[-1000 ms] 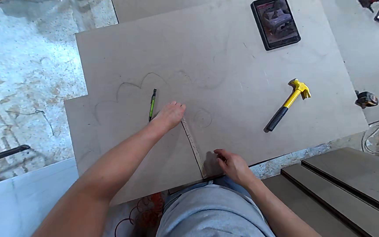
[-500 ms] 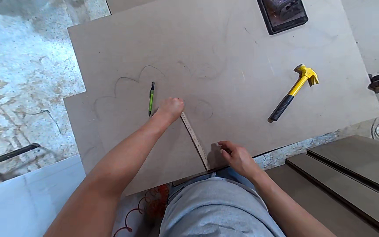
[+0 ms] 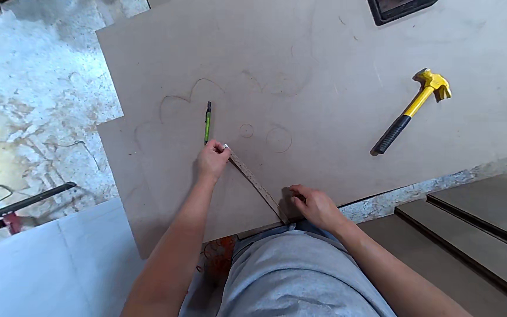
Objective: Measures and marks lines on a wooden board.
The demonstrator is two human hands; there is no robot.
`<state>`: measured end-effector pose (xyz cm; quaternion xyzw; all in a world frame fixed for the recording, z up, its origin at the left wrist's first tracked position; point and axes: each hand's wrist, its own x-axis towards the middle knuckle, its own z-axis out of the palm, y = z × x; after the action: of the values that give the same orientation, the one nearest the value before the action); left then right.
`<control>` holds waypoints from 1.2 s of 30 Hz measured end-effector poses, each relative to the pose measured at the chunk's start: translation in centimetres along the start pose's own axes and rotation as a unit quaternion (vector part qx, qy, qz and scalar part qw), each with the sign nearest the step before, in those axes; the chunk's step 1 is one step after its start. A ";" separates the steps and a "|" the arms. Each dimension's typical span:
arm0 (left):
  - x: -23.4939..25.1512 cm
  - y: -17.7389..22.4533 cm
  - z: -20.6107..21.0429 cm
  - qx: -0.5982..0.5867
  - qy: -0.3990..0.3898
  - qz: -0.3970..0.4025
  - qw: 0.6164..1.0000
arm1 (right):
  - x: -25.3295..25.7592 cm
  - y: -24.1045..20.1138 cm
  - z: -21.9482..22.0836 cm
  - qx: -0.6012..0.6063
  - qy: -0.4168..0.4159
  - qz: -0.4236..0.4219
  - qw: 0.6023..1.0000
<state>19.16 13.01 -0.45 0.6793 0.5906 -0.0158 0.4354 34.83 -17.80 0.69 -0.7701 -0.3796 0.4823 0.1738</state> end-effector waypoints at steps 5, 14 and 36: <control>-0.5 0.6 0.5 0.015 0.017 0.008 1.000 | -0.4 -0.1 -0.4 -0.008 0.003 0.007 1.000; -0.3 -0.5 0.7 -0.028 0.009 0.090 0.996 | -2.0 2.1 -2.6 0.017 0.057 0.054 0.997; -0.1 -1.6 1.4 0.080 0.068 0.131 0.986 | 4.2 11.0 -21.9 -0.052 0.295 0.384 0.873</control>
<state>18.49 11.94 -2.15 0.7832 0.5214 0.0405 0.3362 59.57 -19.61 1.53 -0.9697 -0.0095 0.2409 0.0386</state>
